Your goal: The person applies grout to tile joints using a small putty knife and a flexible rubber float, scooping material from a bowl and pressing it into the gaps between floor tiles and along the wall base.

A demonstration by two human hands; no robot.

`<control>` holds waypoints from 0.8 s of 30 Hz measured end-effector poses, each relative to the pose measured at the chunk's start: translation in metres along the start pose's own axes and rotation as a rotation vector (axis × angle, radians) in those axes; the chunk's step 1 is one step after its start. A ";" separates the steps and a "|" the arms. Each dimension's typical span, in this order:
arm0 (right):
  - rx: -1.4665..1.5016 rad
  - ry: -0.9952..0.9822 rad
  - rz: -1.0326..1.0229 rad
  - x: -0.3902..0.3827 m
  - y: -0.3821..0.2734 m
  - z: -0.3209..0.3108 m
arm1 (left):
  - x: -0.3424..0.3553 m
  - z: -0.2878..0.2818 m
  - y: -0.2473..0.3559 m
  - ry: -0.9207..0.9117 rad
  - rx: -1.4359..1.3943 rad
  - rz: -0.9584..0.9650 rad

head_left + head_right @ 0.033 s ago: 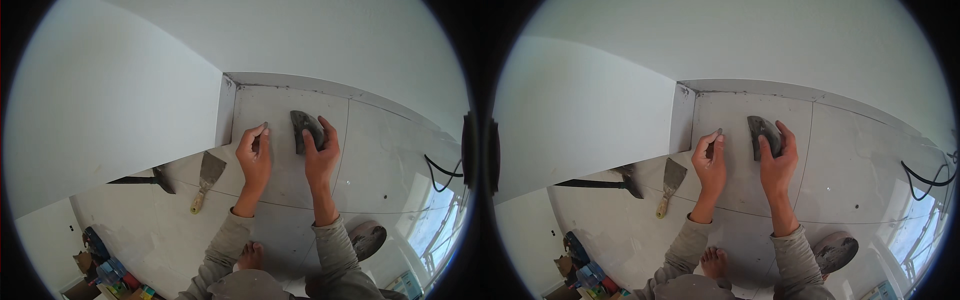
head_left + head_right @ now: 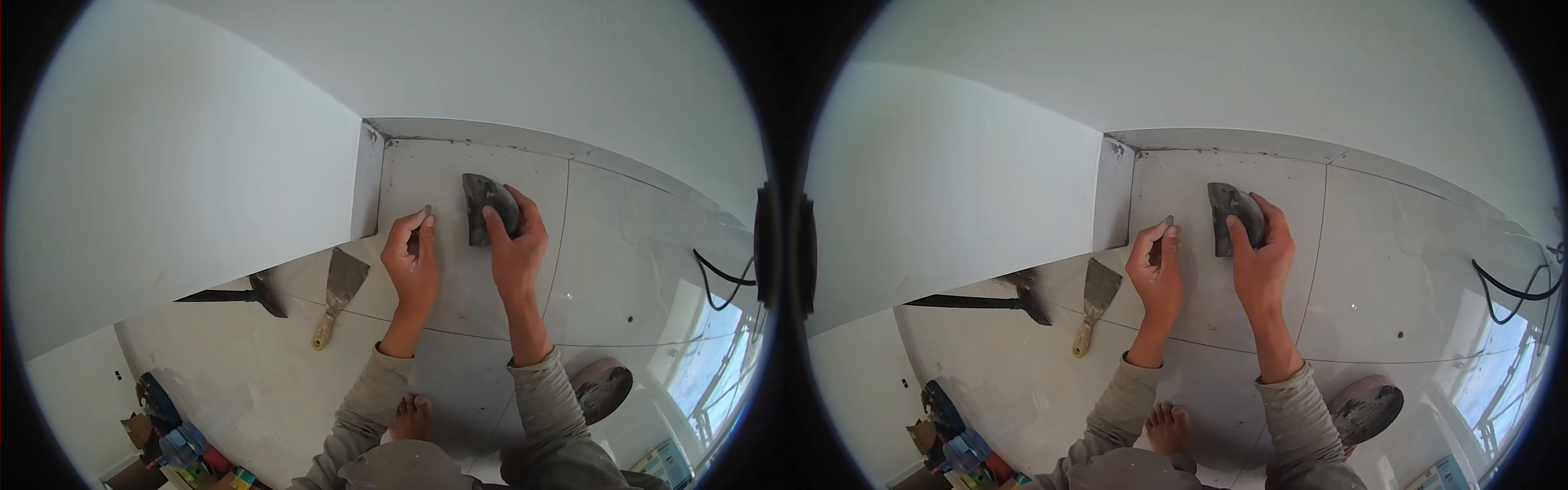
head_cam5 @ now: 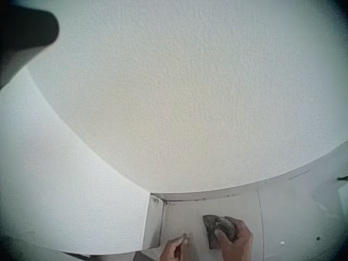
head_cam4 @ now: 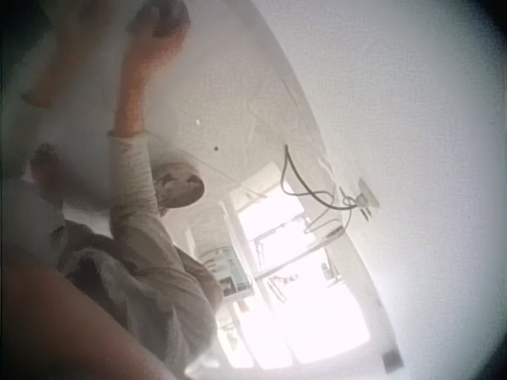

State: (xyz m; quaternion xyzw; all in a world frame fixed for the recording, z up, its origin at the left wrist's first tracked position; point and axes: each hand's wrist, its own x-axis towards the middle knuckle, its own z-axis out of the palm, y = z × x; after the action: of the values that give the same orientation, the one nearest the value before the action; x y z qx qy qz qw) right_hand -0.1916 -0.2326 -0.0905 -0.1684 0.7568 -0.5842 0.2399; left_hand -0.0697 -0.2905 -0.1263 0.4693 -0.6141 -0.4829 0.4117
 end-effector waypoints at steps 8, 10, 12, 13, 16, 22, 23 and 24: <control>-0.038 -0.047 0.117 0.034 -0.036 0.099 | -0.030 -0.036 -0.021 0.085 0.160 0.122; -0.065 -0.041 0.134 0.032 -0.034 0.109 | -0.032 -0.039 -0.021 0.076 0.184 0.113; -0.158 -0.027 0.012 0.026 -0.023 0.119 | -0.034 -0.039 -0.020 0.121 0.129 0.028; -0.157 -0.028 0.015 0.027 -0.022 0.124 | -0.033 -0.038 -0.022 0.121 0.132 0.026; -0.193 -0.007 -0.083 0.027 -0.023 0.141 | -0.033 -0.042 -0.025 0.170 0.107 0.013; -0.067 -0.020 0.016 0.028 -0.026 0.152 | -0.033 -0.039 -0.026 0.175 0.058 0.023; -0.010 0.029 0.015 0.028 -0.021 0.152 | -0.033 -0.039 -0.023 0.164 0.088 0.012; 0.048 0.075 0.016 0.026 -0.021 0.152 | -0.034 -0.040 -0.022 0.156 0.122 0.000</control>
State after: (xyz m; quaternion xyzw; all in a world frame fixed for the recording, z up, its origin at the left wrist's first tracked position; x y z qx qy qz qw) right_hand -0.1289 -0.3739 -0.1053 -0.1345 0.7523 -0.6063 0.2198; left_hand -0.0195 -0.2674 -0.1414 0.5297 -0.6083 -0.4067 0.4289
